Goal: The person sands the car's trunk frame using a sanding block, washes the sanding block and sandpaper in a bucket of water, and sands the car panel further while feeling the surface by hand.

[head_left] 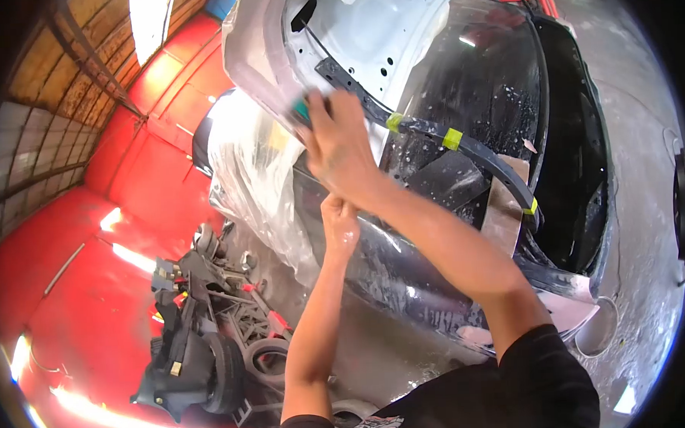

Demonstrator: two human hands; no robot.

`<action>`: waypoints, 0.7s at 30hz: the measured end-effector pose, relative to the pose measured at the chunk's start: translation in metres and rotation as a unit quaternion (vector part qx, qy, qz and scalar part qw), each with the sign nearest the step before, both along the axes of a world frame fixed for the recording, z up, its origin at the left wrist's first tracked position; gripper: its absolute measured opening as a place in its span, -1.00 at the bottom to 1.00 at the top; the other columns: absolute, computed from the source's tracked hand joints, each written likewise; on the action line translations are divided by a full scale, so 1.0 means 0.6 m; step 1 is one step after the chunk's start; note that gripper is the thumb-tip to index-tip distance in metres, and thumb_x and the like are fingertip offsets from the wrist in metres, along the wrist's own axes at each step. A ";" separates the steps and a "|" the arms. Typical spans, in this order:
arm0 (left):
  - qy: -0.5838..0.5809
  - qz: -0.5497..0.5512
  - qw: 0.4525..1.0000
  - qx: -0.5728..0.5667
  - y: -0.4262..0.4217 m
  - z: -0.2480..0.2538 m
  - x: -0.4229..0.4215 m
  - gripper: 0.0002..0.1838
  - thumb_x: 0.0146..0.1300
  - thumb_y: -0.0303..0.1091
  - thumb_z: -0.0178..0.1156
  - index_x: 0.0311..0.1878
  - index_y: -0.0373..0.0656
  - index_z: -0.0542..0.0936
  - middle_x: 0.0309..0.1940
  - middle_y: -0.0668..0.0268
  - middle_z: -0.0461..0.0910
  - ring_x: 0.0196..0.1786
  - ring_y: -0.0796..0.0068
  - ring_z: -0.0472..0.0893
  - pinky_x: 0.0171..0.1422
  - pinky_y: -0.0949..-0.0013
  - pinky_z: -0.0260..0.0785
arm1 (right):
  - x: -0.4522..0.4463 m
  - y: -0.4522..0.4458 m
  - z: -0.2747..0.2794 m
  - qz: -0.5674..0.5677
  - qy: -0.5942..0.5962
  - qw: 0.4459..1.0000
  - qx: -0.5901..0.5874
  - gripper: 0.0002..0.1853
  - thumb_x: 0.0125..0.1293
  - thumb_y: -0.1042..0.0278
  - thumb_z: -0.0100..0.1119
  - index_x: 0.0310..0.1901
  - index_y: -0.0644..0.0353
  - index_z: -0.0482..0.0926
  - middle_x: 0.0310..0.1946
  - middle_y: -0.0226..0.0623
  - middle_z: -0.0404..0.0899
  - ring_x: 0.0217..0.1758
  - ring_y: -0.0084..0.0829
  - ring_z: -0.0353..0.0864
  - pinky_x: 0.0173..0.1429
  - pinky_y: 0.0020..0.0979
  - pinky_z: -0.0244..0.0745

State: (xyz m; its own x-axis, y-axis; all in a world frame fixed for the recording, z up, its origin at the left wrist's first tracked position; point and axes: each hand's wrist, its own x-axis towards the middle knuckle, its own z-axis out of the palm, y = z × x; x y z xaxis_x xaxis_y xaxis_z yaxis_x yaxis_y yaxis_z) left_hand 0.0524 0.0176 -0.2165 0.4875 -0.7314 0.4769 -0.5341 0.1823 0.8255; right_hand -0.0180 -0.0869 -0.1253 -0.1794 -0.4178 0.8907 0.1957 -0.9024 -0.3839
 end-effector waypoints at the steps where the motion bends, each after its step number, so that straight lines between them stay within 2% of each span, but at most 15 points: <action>1: -0.007 -0.006 1.000 0.024 0.005 0.002 0.002 -0.70 0.70 -0.32 0.08 0.13 -0.37 0.68 -0.07 0.31 0.73 -0.02 0.52 0.72 0.07 0.24 0.72 | -0.003 -0.003 0.048 0.022 0.006 1.000 0.019 -0.46 0.27 0.50 0.42 0.28 0.45 0.56 -0.08 0.06 0.46 -0.02 0.10 0.46 0.07 -0.01 0.42; 4: -0.001 0.001 1.000 0.024 0.004 0.001 0.001 -0.70 0.71 -0.32 0.08 0.14 -0.37 0.68 -0.07 0.31 0.73 -0.02 0.50 0.72 0.06 0.24 0.74 | -0.001 -0.004 0.041 0.046 -0.037 0.998 0.026 -0.48 0.29 0.49 0.41 0.27 0.43 0.56 -0.08 0.06 0.47 -0.02 0.10 0.45 0.07 -0.01 0.41; 5: 0.010 0.009 1.000 0.005 0.002 0.000 -0.003 -0.74 0.65 -0.34 0.11 0.05 -0.35 0.68 -0.16 0.36 0.70 -0.11 0.57 0.65 -0.03 0.32 0.61 | -0.005 0.001 0.003 0.043 0.004 0.999 0.019 -0.48 0.29 0.48 0.41 0.27 0.45 0.55 -0.10 0.07 0.46 -0.02 0.10 0.45 0.07 -0.02 0.41; 7: 0.033 0.024 0.999 -0.036 -0.007 -0.004 -0.013 -0.80 0.52 -0.38 0.16 -0.13 -0.33 0.69 -0.34 0.45 0.64 -0.30 0.70 0.50 -0.22 0.48 0.35 | -0.009 -0.003 0.001 0.019 -0.001 1.000 0.006 -0.48 0.30 0.47 0.41 0.26 0.45 0.56 -0.11 0.06 0.47 -0.02 0.10 0.46 0.08 -0.03 0.42; 10: 0.074 -0.003 0.996 -0.047 -0.008 0.003 -0.019 -0.79 0.53 -0.37 0.18 -0.15 -0.33 0.69 -0.37 0.46 0.65 -0.31 0.70 0.51 -0.23 0.48 0.35 | -0.004 -0.008 0.046 0.023 -0.010 1.000 0.018 -0.49 0.29 0.48 0.41 0.26 0.47 0.58 -0.09 0.07 0.48 -0.03 0.08 0.46 0.07 -0.05 0.44; 12: 0.007 0.021 0.999 0.025 0.010 -0.013 0.017 -0.76 0.60 -0.38 0.15 0.04 -0.38 0.68 -0.17 0.37 0.72 -0.12 0.63 0.62 -0.06 0.44 0.48 | -0.002 -0.007 0.040 0.045 -0.037 0.998 0.027 -0.50 0.29 0.49 0.40 0.25 0.47 0.59 -0.08 0.07 0.48 -0.04 0.08 0.46 0.06 -0.05 0.44; 13: -0.030 0.027 0.997 0.059 0.009 -0.008 0.024 -0.73 0.63 -0.38 0.14 0.13 -0.40 0.68 -0.07 0.32 0.76 -0.03 0.59 0.68 0.03 0.43 0.55 | -0.007 0.000 0.005 0.040 -0.017 0.999 0.017 -0.51 0.29 0.51 0.39 0.24 0.48 0.59 -0.06 0.09 0.48 -0.06 0.09 0.45 0.06 -0.04 0.45; 16: -0.002 0.014 1.000 -0.006 0.002 -0.005 -0.003 -0.75 0.59 -0.39 0.14 0.06 -0.39 0.70 -0.15 0.34 0.76 -0.07 0.60 0.67 -0.01 0.42 0.54 | -0.013 0.006 -0.028 0.026 -0.007 1.000 0.016 -0.47 0.27 0.51 0.41 0.26 0.48 0.57 -0.05 0.10 0.48 -0.05 0.10 0.46 0.05 -0.01 0.45; 19: 0.036 0.007 0.999 -0.001 0.001 0.001 -0.008 -0.75 0.57 -0.39 0.14 0.02 -0.39 0.70 -0.19 0.36 0.76 -0.08 0.63 0.65 -0.04 0.44 0.51 | 0.003 0.002 0.082 0.008 -0.044 0.998 0.036 -0.43 0.26 0.49 0.43 0.30 0.48 0.54 -0.04 0.09 0.46 -0.06 0.09 0.45 0.07 0.00 0.44; 21: -0.009 0.023 0.999 0.025 0.007 -0.013 0.021 -0.76 0.58 -0.41 0.12 0.00 -0.38 0.69 -0.20 0.35 0.76 -0.09 0.62 0.66 -0.03 0.44 0.53 | 0.007 0.002 0.045 0.018 -0.034 0.999 0.021 -0.42 0.26 0.50 0.41 0.31 0.48 0.52 -0.05 0.09 0.44 -0.04 0.09 0.44 0.10 0.00 0.42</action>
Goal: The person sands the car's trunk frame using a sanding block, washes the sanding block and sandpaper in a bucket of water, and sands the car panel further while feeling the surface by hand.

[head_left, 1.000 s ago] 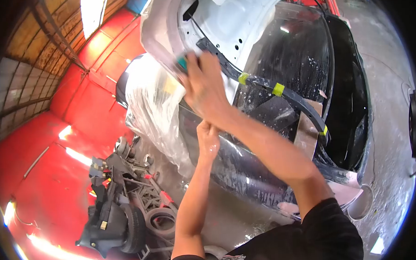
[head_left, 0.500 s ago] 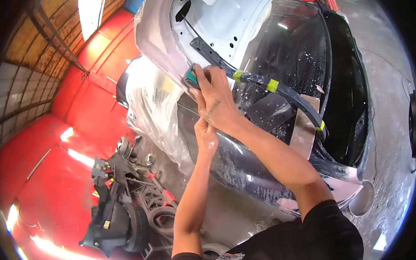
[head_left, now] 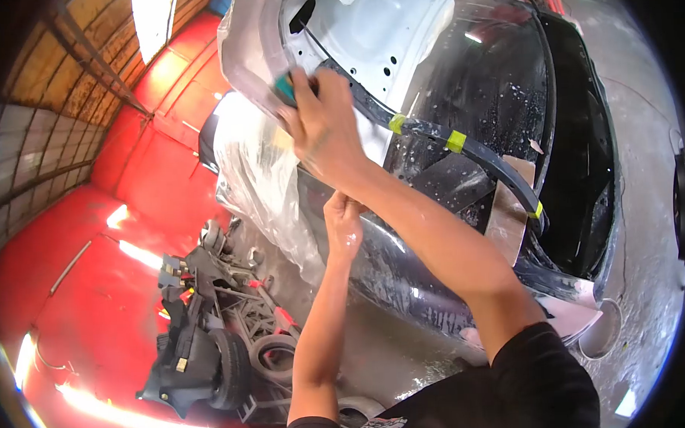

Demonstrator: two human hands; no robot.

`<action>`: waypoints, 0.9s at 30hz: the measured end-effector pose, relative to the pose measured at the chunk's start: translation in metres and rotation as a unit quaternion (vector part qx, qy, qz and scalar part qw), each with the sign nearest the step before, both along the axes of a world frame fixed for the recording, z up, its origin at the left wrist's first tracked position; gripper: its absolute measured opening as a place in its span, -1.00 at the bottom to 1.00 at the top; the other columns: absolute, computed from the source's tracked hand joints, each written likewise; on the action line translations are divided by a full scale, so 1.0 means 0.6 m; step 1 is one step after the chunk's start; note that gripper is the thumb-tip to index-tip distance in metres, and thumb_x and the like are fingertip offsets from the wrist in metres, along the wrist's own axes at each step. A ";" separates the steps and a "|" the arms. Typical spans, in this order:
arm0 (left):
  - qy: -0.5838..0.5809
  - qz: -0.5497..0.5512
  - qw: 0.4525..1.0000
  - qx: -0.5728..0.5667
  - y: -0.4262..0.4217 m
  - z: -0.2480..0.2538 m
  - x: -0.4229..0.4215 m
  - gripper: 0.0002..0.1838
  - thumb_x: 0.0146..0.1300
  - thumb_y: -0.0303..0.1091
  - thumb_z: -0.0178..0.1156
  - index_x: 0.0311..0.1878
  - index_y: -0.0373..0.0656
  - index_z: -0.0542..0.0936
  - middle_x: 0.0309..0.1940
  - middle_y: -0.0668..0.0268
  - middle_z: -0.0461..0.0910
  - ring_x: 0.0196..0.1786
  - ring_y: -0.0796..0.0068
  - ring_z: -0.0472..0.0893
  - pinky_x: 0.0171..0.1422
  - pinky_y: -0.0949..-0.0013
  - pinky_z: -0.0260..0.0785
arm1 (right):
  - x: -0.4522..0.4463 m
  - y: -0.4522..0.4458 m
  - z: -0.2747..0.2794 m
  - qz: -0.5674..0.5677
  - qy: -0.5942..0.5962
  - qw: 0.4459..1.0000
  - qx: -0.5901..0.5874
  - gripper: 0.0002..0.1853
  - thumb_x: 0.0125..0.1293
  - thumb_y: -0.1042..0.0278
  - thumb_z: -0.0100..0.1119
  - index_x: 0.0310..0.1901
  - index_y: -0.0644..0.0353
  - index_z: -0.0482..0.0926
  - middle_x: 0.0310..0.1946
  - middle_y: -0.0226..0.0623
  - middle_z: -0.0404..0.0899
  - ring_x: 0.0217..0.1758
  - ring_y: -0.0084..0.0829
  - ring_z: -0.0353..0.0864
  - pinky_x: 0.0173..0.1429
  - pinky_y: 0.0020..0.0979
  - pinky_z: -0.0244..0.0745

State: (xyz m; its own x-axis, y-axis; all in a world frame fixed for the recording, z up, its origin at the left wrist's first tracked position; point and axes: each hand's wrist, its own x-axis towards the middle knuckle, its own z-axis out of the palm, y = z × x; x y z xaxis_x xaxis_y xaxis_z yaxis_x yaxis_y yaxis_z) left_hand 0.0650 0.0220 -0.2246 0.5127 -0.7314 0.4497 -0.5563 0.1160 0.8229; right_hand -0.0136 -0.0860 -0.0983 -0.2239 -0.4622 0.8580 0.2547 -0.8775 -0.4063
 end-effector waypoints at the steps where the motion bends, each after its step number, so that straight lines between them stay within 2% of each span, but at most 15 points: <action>1: -0.023 0.006 1.000 0.011 0.001 -0.004 0.010 -0.77 0.59 -0.43 0.10 0.00 -0.38 0.69 -0.21 0.35 0.76 -0.10 0.62 0.66 -0.02 0.44 0.53 | 0.002 0.002 -0.028 0.003 0.004 1.000 -0.010 -0.42 0.26 0.50 0.41 0.31 0.47 0.51 -0.05 0.09 0.44 -0.03 0.10 0.44 0.11 0.00 0.41; 2: -0.035 0.003 0.999 0.002 -0.005 0.004 0.009 -0.76 0.60 -0.42 0.10 -0.01 -0.38 0.69 -0.22 0.36 0.76 -0.11 0.62 0.66 -0.04 0.44 0.53 | 0.003 0.014 -0.060 0.002 0.010 1.000 0.005 -0.42 0.25 0.52 0.38 0.32 0.46 0.51 -0.06 0.08 0.41 0.00 0.10 0.42 0.14 0.00 0.38; 4: -0.048 0.008 0.999 -0.008 0.003 0.006 -0.013 -0.75 0.61 -0.39 0.10 -0.02 -0.37 0.70 -0.24 0.38 0.75 -0.15 0.63 0.65 -0.06 0.44 0.52 | 0.006 0.011 -0.049 0.000 0.008 1.000 0.000 -0.41 0.25 0.53 0.38 0.33 0.46 0.50 -0.06 0.08 0.41 0.02 0.11 0.42 0.15 0.00 0.38; 5: -0.016 0.003 1.000 -0.021 -0.001 0.010 -0.024 -0.75 0.59 -0.40 0.10 -0.03 -0.37 0.70 -0.27 0.38 0.74 -0.17 0.63 0.65 -0.07 0.43 0.51 | 0.009 0.005 -0.038 -0.003 0.005 1.000 -0.002 -0.40 0.24 0.53 0.38 0.33 0.46 0.49 -0.06 0.08 0.40 0.02 0.11 0.42 0.15 0.00 0.38; 6: 0.014 -0.003 0.999 -0.033 -0.006 0.014 -0.034 -0.76 0.58 -0.40 0.10 -0.04 -0.38 0.70 -0.29 0.39 0.74 -0.19 0.63 0.65 -0.08 0.43 0.51 | -0.012 -0.001 0.011 -0.060 -0.002 0.996 -0.065 -0.39 0.27 0.52 0.37 0.35 0.47 0.47 -0.04 0.10 0.42 0.03 0.12 0.43 0.17 -0.01 0.38; 7: 0.043 -0.009 0.998 -0.043 -0.009 0.019 -0.037 -0.76 0.57 -0.41 0.10 -0.05 -0.38 0.70 -0.32 0.40 0.73 -0.21 0.63 0.64 -0.09 0.42 0.51 | 0.011 -0.003 0.052 -0.024 -0.044 0.999 0.012 -0.42 0.30 0.51 0.35 0.34 0.48 0.47 -0.03 0.12 0.43 0.03 0.13 0.43 0.16 -0.02 0.38; 9: 0.019 -0.012 0.999 -0.028 -0.007 0.010 -0.017 -0.77 0.58 -0.43 0.10 -0.05 -0.39 0.69 -0.30 0.39 0.74 -0.21 0.62 0.65 -0.07 0.42 0.52 | 0.013 -0.008 0.037 0.009 -0.040 0.999 0.018 -0.45 0.33 0.47 0.35 0.31 0.52 0.48 -0.03 0.13 0.43 0.01 0.12 0.42 0.13 0.00 0.38; 11: -0.002 -0.009 1.000 -0.017 -0.006 0.009 -0.011 -0.78 0.58 -0.47 0.08 -0.04 -0.39 0.69 -0.29 0.38 0.74 -0.20 0.61 0.67 -0.05 0.42 0.54 | 0.022 0.006 -0.030 -0.019 -0.023 1.000 0.005 -0.46 0.34 0.46 0.36 0.30 0.54 0.50 -0.04 0.13 0.44 0.00 0.12 0.42 0.12 0.00 0.39; 13: -0.021 0.005 1.000 -0.002 0.001 0.008 -0.018 -0.78 0.59 -0.52 0.05 -0.03 -0.38 0.69 -0.28 0.37 0.75 -0.20 0.59 0.69 -0.01 0.41 0.57 | 0.013 0.015 -0.028 -0.021 -0.027 0.999 0.001 -0.45 0.34 0.45 0.36 0.30 0.55 0.50 -0.05 0.13 0.44 0.00 0.12 0.42 0.12 0.01 0.39; 16: 0.057 -0.016 0.997 -0.045 -0.009 0.019 -0.038 -0.78 0.58 -0.47 0.09 -0.04 -0.40 0.69 -0.29 0.39 0.74 -0.19 0.61 0.66 -0.04 0.44 0.54 | 0.018 -0.002 0.075 -0.026 -0.089 0.995 0.040 -0.44 0.34 0.49 0.35 0.33 0.53 0.47 -0.05 0.12 0.43 -0.01 0.12 0.43 0.11 0.00 0.40; 19: 0.074 -0.053 0.994 -0.066 -0.002 -0.010 -0.001 -0.74 0.55 -0.31 0.24 -0.11 -0.35 0.74 -0.25 0.36 0.77 -0.18 0.61 0.67 -0.07 0.44 0.50 | 0.021 0.003 0.021 -0.014 -0.034 0.999 0.019 -0.44 0.35 0.51 0.33 0.34 0.52 0.46 -0.05 0.13 0.42 -0.01 0.12 0.43 0.12 -0.01 0.40; 20: 0.034 -0.048 0.997 -0.048 -0.003 -0.006 0.007 -0.75 0.58 -0.33 0.20 -0.07 -0.36 0.72 -0.23 0.37 0.76 -0.17 0.60 0.66 -0.05 0.43 0.53 | 0.022 0.016 -0.007 -0.022 -0.026 0.999 0.012 -0.46 0.35 0.54 0.30 0.34 0.51 0.46 -0.06 0.13 0.41 -0.02 0.13 0.43 0.13 0.00 0.41; 22: -0.035 -0.030 0.999 -0.011 0.002 -0.001 0.002 -0.74 0.65 -0.36 0.12 0.02 -0.38 0.70 -0.18 0.38 0.74 -0.15 0.60 0.65 -0.02 0.39 0.59 | 0.027 0.013 0.008 -0.013 -0.060 0.998 0.010 -0.46 0.37 0.54 0.29 0.36 0.49 0.45 -0.06 0.13 0.42 -0.02 0.13 0.43 0.14 0.00 0.41; 25: 0.051 -0.025 0.998 -0.021 -0.009 0.022 -0.035 -0.73 0.67 -0.34 0.11 0.06 -0.35 0.70 -0.13 0.37 0.74 -0.13 0.59 0.66 0.00 0.36 0.61 | 0.009 -0.008 0.073 0.005 -0.104 0.994 0.029 -0.46 0.41 0.51 0.27 0.37 0.51 0.43 -0.04 0.14 0.42 0.02 0.15 0.45 0.17 -0.01 0.42; 27: 0.038 -0.043 0.998 -0.038 -0.010 0.002 -0.018 -0.72 0.68 -0.31 0.11 0.09 -0.33 0.70 -0.14 0.37 0.74 -0.11 0.58 0.66 0.00 0.35 0.62 | 0.004 -0.008 0.083 0.018 -0.102 0.993 0.047 -0.47 0.41 0.49 0.27 0.36 0.52 0.44 -0.04 0.15 0.42 0.04 0.17 0.45 0.19 -0.01 0.42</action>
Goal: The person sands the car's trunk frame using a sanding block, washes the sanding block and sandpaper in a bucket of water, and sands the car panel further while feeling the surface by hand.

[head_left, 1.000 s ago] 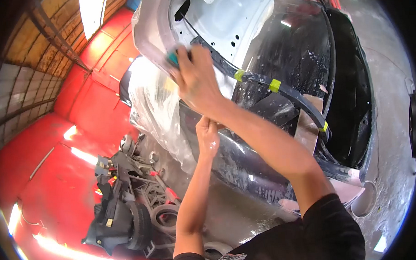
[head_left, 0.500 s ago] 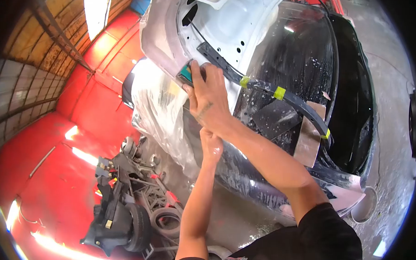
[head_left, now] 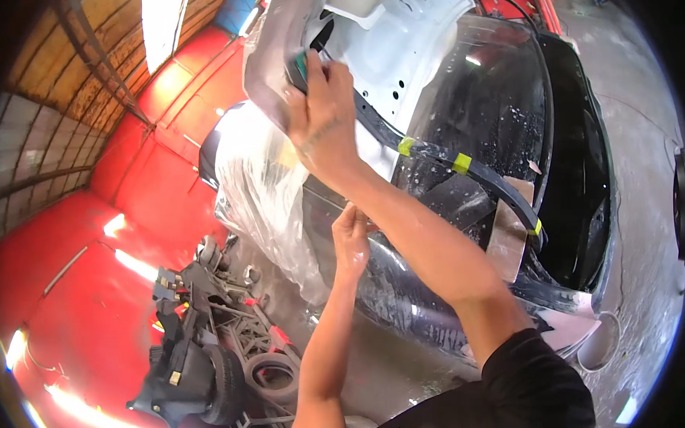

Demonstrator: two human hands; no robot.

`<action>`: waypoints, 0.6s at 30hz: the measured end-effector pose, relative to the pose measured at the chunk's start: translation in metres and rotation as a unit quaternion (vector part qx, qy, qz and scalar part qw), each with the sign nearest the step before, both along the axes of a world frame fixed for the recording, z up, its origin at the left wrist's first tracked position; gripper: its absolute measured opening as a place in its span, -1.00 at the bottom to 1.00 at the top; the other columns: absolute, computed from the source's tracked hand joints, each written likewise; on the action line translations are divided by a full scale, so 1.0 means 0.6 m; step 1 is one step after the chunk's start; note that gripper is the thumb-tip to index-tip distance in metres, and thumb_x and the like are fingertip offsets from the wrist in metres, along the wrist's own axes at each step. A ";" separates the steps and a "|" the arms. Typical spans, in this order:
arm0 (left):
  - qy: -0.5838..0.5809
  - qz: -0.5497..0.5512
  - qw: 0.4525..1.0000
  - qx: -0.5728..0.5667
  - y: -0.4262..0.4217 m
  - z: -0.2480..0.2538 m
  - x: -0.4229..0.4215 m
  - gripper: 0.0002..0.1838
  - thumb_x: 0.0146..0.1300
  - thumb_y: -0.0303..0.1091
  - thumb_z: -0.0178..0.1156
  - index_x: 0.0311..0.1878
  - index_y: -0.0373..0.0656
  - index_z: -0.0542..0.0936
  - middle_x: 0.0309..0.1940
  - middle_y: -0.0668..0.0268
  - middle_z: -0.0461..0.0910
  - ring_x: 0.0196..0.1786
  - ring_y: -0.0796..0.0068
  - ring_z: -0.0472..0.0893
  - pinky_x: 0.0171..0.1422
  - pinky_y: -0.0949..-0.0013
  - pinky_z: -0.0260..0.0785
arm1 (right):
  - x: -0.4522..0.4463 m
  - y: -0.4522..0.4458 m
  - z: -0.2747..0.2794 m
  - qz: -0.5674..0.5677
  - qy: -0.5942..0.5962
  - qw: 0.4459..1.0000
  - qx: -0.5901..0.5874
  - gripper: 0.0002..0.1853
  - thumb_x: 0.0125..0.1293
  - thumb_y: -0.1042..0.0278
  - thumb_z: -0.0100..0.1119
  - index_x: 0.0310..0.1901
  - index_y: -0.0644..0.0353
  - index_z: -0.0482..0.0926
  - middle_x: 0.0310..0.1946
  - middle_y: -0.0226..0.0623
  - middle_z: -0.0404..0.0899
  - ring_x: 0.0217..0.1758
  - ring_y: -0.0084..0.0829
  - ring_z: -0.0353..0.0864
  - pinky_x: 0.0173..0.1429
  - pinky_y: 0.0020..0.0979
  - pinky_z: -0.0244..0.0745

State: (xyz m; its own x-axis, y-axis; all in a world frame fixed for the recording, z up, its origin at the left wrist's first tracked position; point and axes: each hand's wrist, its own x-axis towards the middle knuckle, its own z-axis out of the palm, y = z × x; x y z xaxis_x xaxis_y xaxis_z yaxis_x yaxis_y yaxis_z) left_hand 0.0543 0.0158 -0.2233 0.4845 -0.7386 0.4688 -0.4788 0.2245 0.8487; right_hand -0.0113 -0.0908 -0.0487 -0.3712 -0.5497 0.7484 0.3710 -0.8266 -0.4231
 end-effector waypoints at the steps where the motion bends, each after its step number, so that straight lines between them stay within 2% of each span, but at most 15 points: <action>1: -0.008 -0.007 1.000 -0.010 0.003 -0.009 0.012 -0.71 0.68 -0.29 0.11 0.10 -0.32 0.70 -0.14 0.37 0.74 -0.11 0.58 0.66 0.00 0.35 0.63 | 0.010 0.007 -0.028 0.000 0.029 0.999 -0.014 -0.48 0.40 0.50 0.28 0.33 0.53 0.45 -0.04 0.15 0.42 0.04 0.16 0.45 0.18 -0.01 0.42; 4: -0.081 0.030 0.995 0.057 0.007 -0.007 0.027 -0.72 0.69 -0.31 0.09 0.14 -0.31 0.69 -0.08 0.34 0.73 -0.10 0.55 0.68 0.03 0.26 0.69 | 0.014 0.025 -0.060 -0.036 0.056 0.998 -0.025 -0.48 0.39 0.49 0.29 0.33 0.54 0.46 -0.03 0.13 0.43 0.05 0.13 0.44 0.17 -0.02 0.43; 7: 0.013 0.021 1.000 0.001 0.000 0.022 -0.026 -0.73 0.64 -0.34 0.13 0.06 -0.37 0.70 -0.12 0.34 0.75 -0.10 0.60 0.67 -0.01 0.37 0.61 | -0.002 0.003 0.002 -0.025 0.034 0.999 -0.008 -0.43 0.35 0.47 0.29 0.33 0.54 0.41 -0.04 0.14 0.40 0.05 0.11 0.41 0.17 0.02 0.38; 8: 0.001 0.024 1.000 0.008 -0.002 0.019 -0.020 -0.73 0.63 -0.35 0.13 0.04 -0.37 0.70 -0.13 0.33 0.75 -0.11 0.60 0.67 -0.01 0.39 0.59 | -0.007 0.000 0.010 -0.016 0.032 0.999 -0.009 -0.41 0.34 0.46 0.30 0.33 0.54 0.38 -0.04 0.14 0.38 0.05 0.11 0.40 0.17 0.03 0.35; 12: -0.066 0.037 0.997 0.010 0.001 0.009 -0.002 -0.74 0.60 -0.37 0.15 -0.01 -0.40 0.70 -0.15 0.32 0.76 -0.15 0.62 0.66 -0.02 0.45 0.53 | -0.015 0.023 -0.122 -0.053 0.194 0.979 -0.041 -0.39 0.30 0.51 0.35 0.35 0.53 0.43 -0.05 0.09 0.41 0.00 0.10 0.43 0.13 -0.01 0.41; 13: -0.086 0.045 0.995 0.002 0.006 0.004 -0.002 -0.74 0.60 -0.36 0.16 -0.01 -0.40 0.70 -0.15 0.32 0.76 -0.15 0.62 0.66 -0.02 0.46 0.52 | -0.028 0.031 -0.147 -0.057 0.193 0.979 -0.037 -0.38 0.27 0.52 0.37 0.34 0.52 0.44 -0.07 0.06 0.39 -0.02 0.08 0.42 0.10 -0.03 0.40; 16: -0.031 0.019 0.999 0.026 0.009 -0.011 0.022 -0.74 0.59 -0.37 0.16 -0.02 -0.42 0.70 -0.17 0.34 0.77 -0.15 0.61 0.66 0.01 0.43 0.54 | -0.007 0.018 -0.115 -0.048 0.147 0.986 -0.056 -0.41 0.27 0.51 0.37 0.31 0.51 0.46 -0.08 0.07 0.38 -0.03 0.08 0.41 0.08 -0.02 0.38; 17: -0.029 0.023 0.999 0.012 -0.002 -0.001 0.012 -0.74 0.59 -0.36 0.18 -0.03 -0.42 0.70 -0.17 0.34 0.77 -0.14 0.62 0.65 0.00 0.44 0.52 | -0.007 0.011 -0.067 -0.076 0.117 0.987 -0.076 -0.44 0.27 0.50 0.36 0.27 0.53 0.47 -0.09 0.08 0.39 -0.03 0.09 0.41 0.07 0.00 0.36; 18: -0.025 0.030 0.999 0.005 -0.003 0.012 -0.006 -0.73 0.58 -0.35 0.19 -0.04 -0.42 0.71 -0.17 0.35 0.77 -0.14 0.63 0.65 0.00 0.45 0.51 | -0.010 0.014 -0.038 -0.072 0.127 0.989 -0.031 -0.46 0.29 0.48 0.37 0.26 0.52 0.48 -0.09 0.10 0.40 -0.04 0.10 0.42 0.06 0.00 0.36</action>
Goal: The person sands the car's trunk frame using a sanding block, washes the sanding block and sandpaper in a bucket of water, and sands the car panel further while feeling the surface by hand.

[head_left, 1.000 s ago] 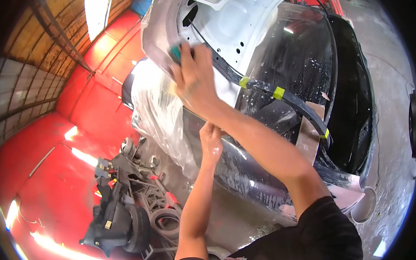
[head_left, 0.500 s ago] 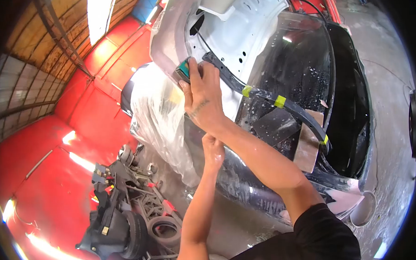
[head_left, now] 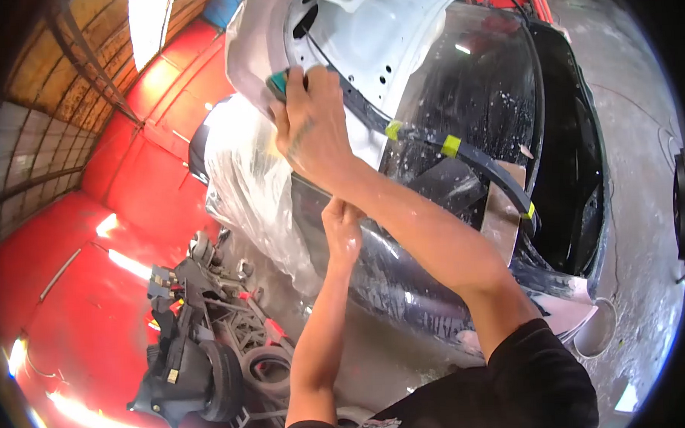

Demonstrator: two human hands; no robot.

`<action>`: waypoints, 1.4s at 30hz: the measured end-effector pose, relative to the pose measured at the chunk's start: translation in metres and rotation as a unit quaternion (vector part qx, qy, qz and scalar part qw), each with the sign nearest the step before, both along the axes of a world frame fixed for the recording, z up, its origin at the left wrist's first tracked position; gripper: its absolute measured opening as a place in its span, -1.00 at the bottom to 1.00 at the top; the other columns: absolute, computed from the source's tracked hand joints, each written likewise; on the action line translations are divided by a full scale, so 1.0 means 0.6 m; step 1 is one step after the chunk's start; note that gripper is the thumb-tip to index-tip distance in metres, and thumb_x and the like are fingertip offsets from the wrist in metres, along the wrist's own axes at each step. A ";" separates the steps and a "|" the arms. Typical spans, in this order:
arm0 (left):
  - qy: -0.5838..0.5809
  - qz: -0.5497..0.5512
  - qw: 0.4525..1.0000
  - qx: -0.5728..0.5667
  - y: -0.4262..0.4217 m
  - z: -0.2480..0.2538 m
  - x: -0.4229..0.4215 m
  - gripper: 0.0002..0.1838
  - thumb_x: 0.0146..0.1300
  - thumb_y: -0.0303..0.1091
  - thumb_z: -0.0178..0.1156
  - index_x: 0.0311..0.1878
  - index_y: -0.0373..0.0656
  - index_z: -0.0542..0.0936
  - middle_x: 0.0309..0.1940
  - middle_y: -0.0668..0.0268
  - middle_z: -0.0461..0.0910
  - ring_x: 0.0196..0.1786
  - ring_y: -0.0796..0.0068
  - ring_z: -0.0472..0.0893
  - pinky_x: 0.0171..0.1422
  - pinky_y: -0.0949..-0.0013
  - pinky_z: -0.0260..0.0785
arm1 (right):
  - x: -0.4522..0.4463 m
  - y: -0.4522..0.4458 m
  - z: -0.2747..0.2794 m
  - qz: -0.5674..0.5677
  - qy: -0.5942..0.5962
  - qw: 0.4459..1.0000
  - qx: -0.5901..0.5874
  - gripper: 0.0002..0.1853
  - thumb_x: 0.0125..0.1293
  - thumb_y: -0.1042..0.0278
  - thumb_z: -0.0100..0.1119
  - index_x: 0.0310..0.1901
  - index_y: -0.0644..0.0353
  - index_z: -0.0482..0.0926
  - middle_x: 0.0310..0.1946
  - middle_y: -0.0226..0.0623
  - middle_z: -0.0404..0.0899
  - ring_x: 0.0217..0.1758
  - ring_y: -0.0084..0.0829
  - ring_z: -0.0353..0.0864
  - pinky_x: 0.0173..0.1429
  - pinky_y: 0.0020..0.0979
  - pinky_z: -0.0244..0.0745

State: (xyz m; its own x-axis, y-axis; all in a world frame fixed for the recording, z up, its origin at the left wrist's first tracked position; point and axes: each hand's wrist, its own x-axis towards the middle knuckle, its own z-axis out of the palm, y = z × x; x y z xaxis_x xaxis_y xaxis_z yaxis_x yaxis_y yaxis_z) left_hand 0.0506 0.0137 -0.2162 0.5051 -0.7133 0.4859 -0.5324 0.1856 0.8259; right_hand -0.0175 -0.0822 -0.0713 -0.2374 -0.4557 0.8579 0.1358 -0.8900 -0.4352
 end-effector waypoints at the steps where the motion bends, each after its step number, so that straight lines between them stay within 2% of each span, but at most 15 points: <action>1: 0.007 0.010 1.000 -0.005 0.008 -0.001 -0.012 -0.73 0.57 -0.33 0.21 -0.05 -0.42 0.71 -0.17 0.35 0.77 -0.13 0.65 0.64 0.00 0.47 0.49 | 0.003 -0.003 -0.017 0.012 0.002 1.000 -0.013 -0.46 0.29 0.48 0.36 0.26 0.53 0.48 -0.09 0.10 0.40 -0.05 0.11 0.42 0.05 0.01 0.37; 5: -0.002 0.018 1.000 0.002 0.004 -0.017 0.009 -0.72 0.59 -0.33 0.19 -0.03 -0.43 0.70 -0.16 0.35 0.76 -0.11 0.62 0.65 0.02 0.44 0.50 | -0.008 0.001 -0.141 0.018 0.034 0.998 -0.046 -0.46 0.28 0.50 0.35 0.26 0.53 0.48 -0.10 0.12 0.43 -0.07 0.13 0.43 0.04 0.01 0.38; 7: -0.030 0.022 0.999 0.010 0.005 -0.018 0.011 -0.72 0.59 -0.33 0.19 -0.03 -0.43 0.71 -0.16 0.35 0.76 -0.10 0.62 0.65 0.02 0.44 0.50 | -0.001 -0.007 -0.093 0.032 0.017 0.998 -0.041 -0.46 0.27 0.51 0.36 0.26 0.52 0.48 -0.11 0.11 0.43 -0.06 0.14 0.44 0.05 0.01 0.39; 9: 0.011 0.023 1.000 0.003 0.002 -0.003 -0.007 -0.72 0.57 -0.34 0.19 -0.06 -0.43 0.72 -0.21 0.37 0.76 -0.10 0.62 0.65 0.02 0.43 0.50 | -0.004 -0.006 -0.006 0.008 0.027 1.000 -0.007 -0.46 0.26 0.51 0.38 0.26 0.49 0.49 -0.12 0.11 0.43 -0.04 0.16 0.45 0.07 0.01 0.41; 15: -0.011 0.020 1.000 0.003 0.003 -0.009 0.003 -0.72 0.55 -0.35 0.19 -0.10 -0.42 0.72 -0.28 0.40 0.75 -0.13 0.67 0.63 -0.03 0.46 0.48 | -0.013 0.002 -0.106 0.036 0.051 0.998 -0.012 -0.41 0.26 0.49 0.39 0.30 0.51 0.48 -0.13 0.07 0.42 -0.03 0.10 0.44 0.07 0.01 0.39; 18: 0.026 0.027 0.999 0.000 0.005 -0.004 -0.015 -0.72 0.55 -0.34 0.19 -0.09 -0.42 0.72 -0.26 0.39 0.76 -0.14 0.67 0.62 -0.06 0.46 0.47 | 0.006 -0.011 -0.021 0.034 -0.008 0.999 -0.028 -0.46 0.25 0.54 0.39 0.24 0.56 0.52 -0.12 0.05 0.40 -0.04 0.06 0.42 0.08 0.00 0.37; 20: 0.025 0.020 0.999 -0.006 0.002 -0.003 -0.007 -0.73 0.54 -0.35 0.19 -0.09 -0.41 0.72 -0.24 0.38 0.77 -0.15 0.67 0.62 -0.07 0.46 0.47 | 0.000 0.001 0.000 0.047 -0.028 0.998 0.018 -0.46 0.27 0.52 0.38 0.26 0.55 0.51 -0.12 0.06 0.40 -0.02 0.05 0.42 0.10 -0.01 0.36; 22: 0.006 0.005 1.000 -0.018 0.008 -0.019 0.011 -0.74 0.54 -0.36 0.19 -0.09 -0.41 0.72 -0.24 0.37 0.77 -0.15 0.66 0.63 -0.07 0.46 0.48 | 0.010 0.013 -0.085 0.034 -0.010 0.999 -0.004 -0.47 0.29 0.48 0.36 0.26 0.55 0.51 -0.12 0.06 0.41 -0.01 0.06 0.42 0.11 -0.03 0.36; 24: -0.018 0.018 1.000 0.000 0.001 -0.005 0.004 -0.73 0.54 -0.36 0.19 -0.08 -0.42 0.72 -0.24 0.36 0.77 -0.15 0.66 0.63 -0.06 0.45 0.48 | 0.018 0.004 -0.097 0.027 -0.010 0.999 -0.024 -0.47 0.32 0.44 0.35 0.26 0.54 0.51 -0.12 0.07 0.41 -0.01 0.07 0.42 0.12 -0.03 0.36; 28: 0.014 0.019 1.000 0.006 0.006 -0.007 0.001 -0.73 0.53 -0.35 0.20 -0.09 -0.43 0.71 -0.27 0.35 0.76 -0.16 0.65 0.62 -0.06 0.44 0.46 | 0.012 0.004 0.030 0.011 -0.068 0.997 0.030 -0.50 0.35 0.42 0.31 0.24 0.54 0.50 -0.12 0.08 0.41 -0.02 0.08 0.42 0.12 -0.02 0.36; 32: -0.033 0.014 0.999 0.022 0.008 -0.011 0.023 -0.77 0.56 -0.43 0.13 -0.07 -0.41 0.70 -0.25 0.32 0.76 -0.16 0.62 0.65 -0.03 0.41 0.53 | 0.015 0.004 -0.079 0.020 -0.009 1.000 -0.006 -0.49 0.37 0.42 0.31 0.26 0.55 0.49 -0.11 0.10 0.41 -0.02 0.10 0.42 0.11 -0.01 0.36; 34: -0.047 0.032 0.998 0.028 0.011 -0.008 0.004 -0.77 0.56 -0.44 0.11 -0.07 -0.40 0.69 -0.25 0.32 0.76 -0.15 0.61 0.66 -0.02 0.41 0.54 | -0.006 0.012 -0.073 0.004 0.004 1.000 -0.027 -0.48 0.37 0.42 0.31 0.27 0.55 0.48 -0.11 0.11 0.41 -0.02 0.10 0.42 0.11 0.01 0.36; 36: 0.007 0.016 1.000 0.005 -0.001 -0.006 -0.005 -0.78 0.57 -0.46 0.09 -0.06 -0.39 0.69 -0.23 0.32 0.76 -0.15 0.60 0.67 0.01 0.39 0.56 | -0.005 -0.002 -0.008 -0.007 -0.030 0.998 -0.056 -0.48 0.37 0.42 0.32 0.28 0.54 0.47 -0.10 0.12 0.41 -0.01 0.11 0.42 0.11 0.02 0.36; 37: 0.035 0.014 0.999 0.000 0.006 -0.006 -0.005 -0.78 0.57 -0.47 0.08 -0.05 -0.39 0.69 -0.21 0.31 0.76 -0.15 0.59 0.67 0.02 0.38 0.57 | 0.006 -0.002 0.029 0.013 -0.078 0.997 0.008 -0.47 0.36 0.45 0.33 0.29 0.53 0.46 -0.10 0.12 0.41 -0.01 0.12 0.42 0.11 0.03 0.36; 42: -0.050 0.000 0.999 0.010 0.005 -0.008 0.009 -0.77 0.60 -0.52 0.01 0.00 -0.36 0.68 -0.17 0.31 0.75 -0.16 0.55 0.69 0.03 0.35 0.61 | 0.011 -0.001 -0.062 0.031 -0.003 0.999 -0.015 -0.45 0.32 0.53 0.33 0.31 0.50 0.45 -0.10 0.12 0.38 -0.02 0.17 0.39 0.12 0.05 0.35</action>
State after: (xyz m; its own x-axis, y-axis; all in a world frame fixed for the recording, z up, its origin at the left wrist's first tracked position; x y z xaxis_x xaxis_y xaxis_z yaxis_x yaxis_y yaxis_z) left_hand 0.0561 0.0167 -0.2210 0.4550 -0.7235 0.5191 -0.6122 0.1692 0.7724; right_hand -0.0110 -0.0829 -0.1085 -0.2141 -0.4435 0.8704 0.1939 -0.8926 -0.4071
